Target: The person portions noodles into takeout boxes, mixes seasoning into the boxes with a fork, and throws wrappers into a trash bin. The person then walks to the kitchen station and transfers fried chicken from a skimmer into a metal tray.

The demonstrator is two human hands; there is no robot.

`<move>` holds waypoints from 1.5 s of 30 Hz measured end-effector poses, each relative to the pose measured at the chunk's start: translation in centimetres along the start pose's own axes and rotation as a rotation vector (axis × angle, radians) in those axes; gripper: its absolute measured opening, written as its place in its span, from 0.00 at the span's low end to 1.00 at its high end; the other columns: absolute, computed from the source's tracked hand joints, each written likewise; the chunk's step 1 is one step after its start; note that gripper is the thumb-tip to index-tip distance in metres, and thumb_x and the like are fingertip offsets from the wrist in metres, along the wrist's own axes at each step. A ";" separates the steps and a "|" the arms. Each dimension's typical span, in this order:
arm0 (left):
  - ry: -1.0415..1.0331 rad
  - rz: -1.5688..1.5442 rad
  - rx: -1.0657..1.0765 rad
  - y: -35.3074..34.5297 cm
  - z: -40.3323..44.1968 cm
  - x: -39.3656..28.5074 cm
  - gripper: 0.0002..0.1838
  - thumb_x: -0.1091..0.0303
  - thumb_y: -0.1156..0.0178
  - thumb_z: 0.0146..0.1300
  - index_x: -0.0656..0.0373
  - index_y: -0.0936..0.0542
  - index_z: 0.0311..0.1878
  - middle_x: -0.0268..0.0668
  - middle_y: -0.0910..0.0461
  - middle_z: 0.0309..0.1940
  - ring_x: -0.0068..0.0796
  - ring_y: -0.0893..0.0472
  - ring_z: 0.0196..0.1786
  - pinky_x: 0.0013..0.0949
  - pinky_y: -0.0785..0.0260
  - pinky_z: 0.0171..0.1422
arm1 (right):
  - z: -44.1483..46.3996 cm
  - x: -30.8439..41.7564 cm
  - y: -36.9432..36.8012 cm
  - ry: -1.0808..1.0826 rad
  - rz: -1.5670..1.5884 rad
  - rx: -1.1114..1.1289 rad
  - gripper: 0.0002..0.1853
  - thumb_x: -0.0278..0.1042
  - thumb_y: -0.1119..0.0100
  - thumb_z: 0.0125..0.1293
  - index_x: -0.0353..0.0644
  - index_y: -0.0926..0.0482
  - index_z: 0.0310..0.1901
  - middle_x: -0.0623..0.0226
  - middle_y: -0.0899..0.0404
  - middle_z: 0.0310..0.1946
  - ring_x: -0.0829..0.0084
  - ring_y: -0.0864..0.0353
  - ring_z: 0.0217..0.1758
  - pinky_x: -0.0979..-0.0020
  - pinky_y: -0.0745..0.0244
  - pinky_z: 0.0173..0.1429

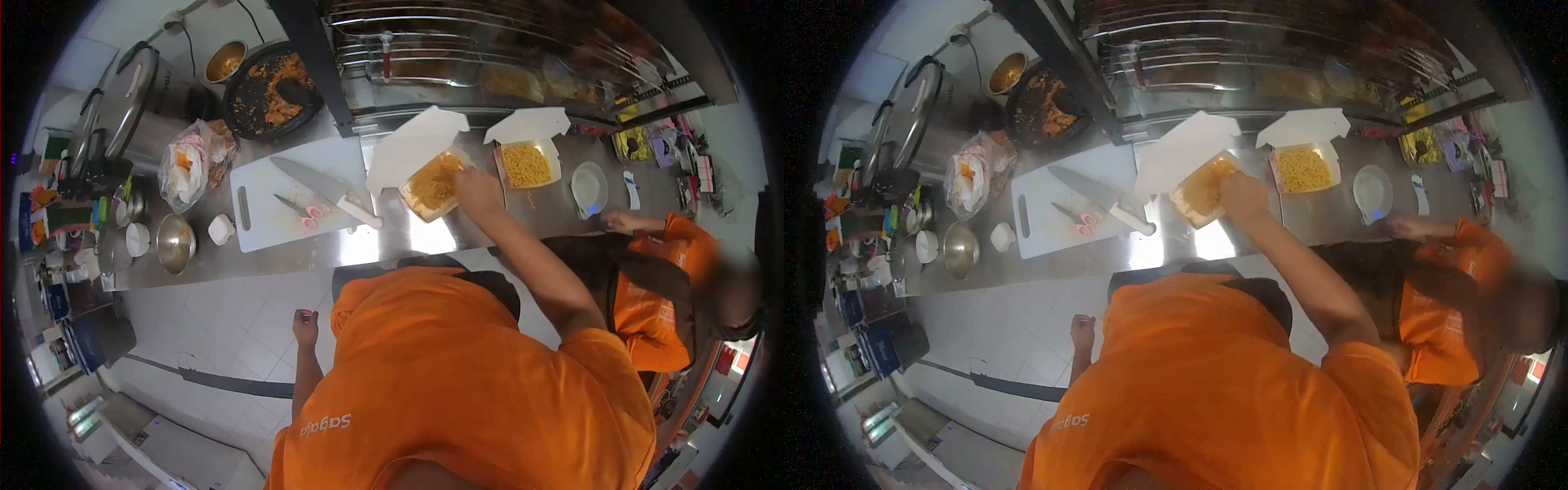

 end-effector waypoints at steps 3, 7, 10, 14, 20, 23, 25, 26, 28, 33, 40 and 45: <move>0.050 0.020 0.030 -0.3 -0.1 0.7 0.11 0.66 0.30 0.60 0.59 0.22 0.39 0.39 0.18 0.27 0.33 0.19 0.32 0.38 0.26 0.40 | -1.5 1.8 -0.4 0.206 0.097 0.008 0.08 0.28 0.44 0.61 0.40 0.15 0.32 0.54 0.14 0.31 0.53 0.11 0.34 0.55 0.17 0.34; -0.123 -0.005 0.055 0.7 1.7 1.5 0.11 0.67 0.29 0.59 0.59 0.22 0.39 0.38 0.19 0.27 0.32 0.20 0.31 0.37 0.27 0.40 | -0.3 -2.0 2.0 -0.031 -0.013 0.001 0.09 0.29 0.44 0.63 0.40 0.14 0.34 0.54 0.14 0.34 0.51 0.11 0.36 0.54 0.16 0.39; -0.016 0.044 0.073 2.3 3.0 1.6 0.11 0.68 0.29 0.59 0.59 0.22 0.38 0.38 0.19 0.27 0.32 0.20 0.31 0.37 0.27 0.39 | -1.2 -3.5 1.6 -0.228 -0.073 0.054 0.09 0.29 0.45 0.64 0.40 0.14 0.35 0.53 0.13 0.35 0.51 0.11 0.37 0.52 0.16 0.42; -0.205 0.067 0.099 3.9 5.6 0.6 0.11 0.67 0.29 0.59 0.59 0.22 0.38 0.38 0.18 0.27 0.32 0.20 0.32 0.37 0.27 0.39 | -1.5 -3.8 -1.7 -0.250 0.037 -0.032 0.09 0.29 0.45 0.65 0.39 0.14 0.35 0.50 0.13 0.36 0.49 0.11 0.37 0.50 0.16 0.42; -0.039 -0.027 0.137 4.6 9.4 2.8 0.12 0.65 0.30 0.59 0.61 0.22 0.39 0.41 0.17 0.29 0.34 0.20 0.32 0.37 0.27 0.41 | -6.3 0.8 -1.0 -0.171 -0.038 0.155 0.10 0.29 0.46 0.65 0.42 0.14 0.36 0.51 0.13 0.36 0.50 0.11 0.39 0.50 0.16 0.43; 0.009 -0.043 0.181 4.4 10.6 3.0 0.12 0.65 0.30 0.59 0.61 0.22 0.39 0.41 0.17 0.30 0.35 0.20 0.34 0.37 0.27 0.42 | -6.0 -0.3 -2.4 -0.288 0.005 0.100 0.10 0.30 0.46 0.65 0.41 0.14 0.35 0.51 0.14 0.37 0.52 0.11 0.42 0.51 0.16 0.44; 0.016 -0.036 0.190 4.6 10.9 3.0 0.12 0.66 0.30 0.59 0.61 0.21 0.39 0.41 0.18 0.30 0.35 0.20 0.34 0.38 0.27 0.43 | -5.9 0.5 -1.5 -0.292 0.039 0.096 0.10 0.30 0.45 0.65 0.40 0.14 0.35 0.52 0.14 0.38 0.53 0.11 0.43 0.52 0.16 0.45; -0.006 -0.018 0.195 4.8 11.3 2.8 0.12 0.66 0.30 0.59 0.61 0.21 0.39 0.41 0.18 0.30 0.35 0.20 0.35 0.38 0.27 0.43 | -6.0 1.4 -1.3 -0.240 0.043 0.121 0.09 0.30 0.45 0.65 0.40 0.14 0.35 0.53 0.14 0.38 0.53 0.11 0.43 0.52 0.16 0.45; -0.033 0.011 0.196 5.0 12.2 1.9 0.11 0.66 0.30 0.59 0.60 0.21 0.39 0.41 0.18 0.30 0.35 0.20 0.35 0.39 0.27 0.43 | -6.0 1.8 0.7 -0.266 0.028 0.132 0.09 0.30 0.45 0.65 0.39 0.14 0.35 0.54 0.14 0.39 0.53 0.11 0.42 0.53 0.16 0.45; -0.011 -0.027 0.232 5.0 13.6 3.7 0.11 0.66 0.30 0.59 0.59 0.20 0.40 0.41 0.17 0.31 0.37 0.19 0.36 0.40 0.26 0.44 | -4.4 1.3 0.2 -0.238 -0.023 0.030 0.10 0.30 0.47 0.66 0.42 0.13 0.36 0.53 0.13 0.36 0.52 0.11 0.37 0.52 0.16 0.41; 0.011 -0.038 0.224 6.9 14.8 3.0 0.12 0.64 0.29 0.59 0.61 0.20 0.38 0.40 0.19 0.29 0.33 0.20 0.34 0.38 0.27 0.43 | -5.5 -0.7 -3.7 -0.234 0.025 -0.015 0.09 0.30 0.44 0.65 0.42 0.13 0.35 0.52 0.14 0.31 0.53 0.11 0.36 0.53 0.15 0.41; -0.022 -0.043 0.258 6.2 15.1 3.0 0.11 0.65 0.30 0.60 0.61 0.21 0.38 0.38 0.19 0.28 0.30 0.22 0.33 0.36 0.28 0.41 | -4.3 -1.2 0.4 -0.350 -0.131 0.036 0.09 0.30 0.44 0.64 0.45 0.12 0.35 0.51 0.14 0.33 0.48 0.12 0.35 0.51 0.16 0.41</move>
Point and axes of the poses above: each hand's wrist, its own z-axis towards the middle knuckle, its own y-axis out of the back of the hand, x = y × z, the point moved 9 cm from there along z, towards the middle knuckle
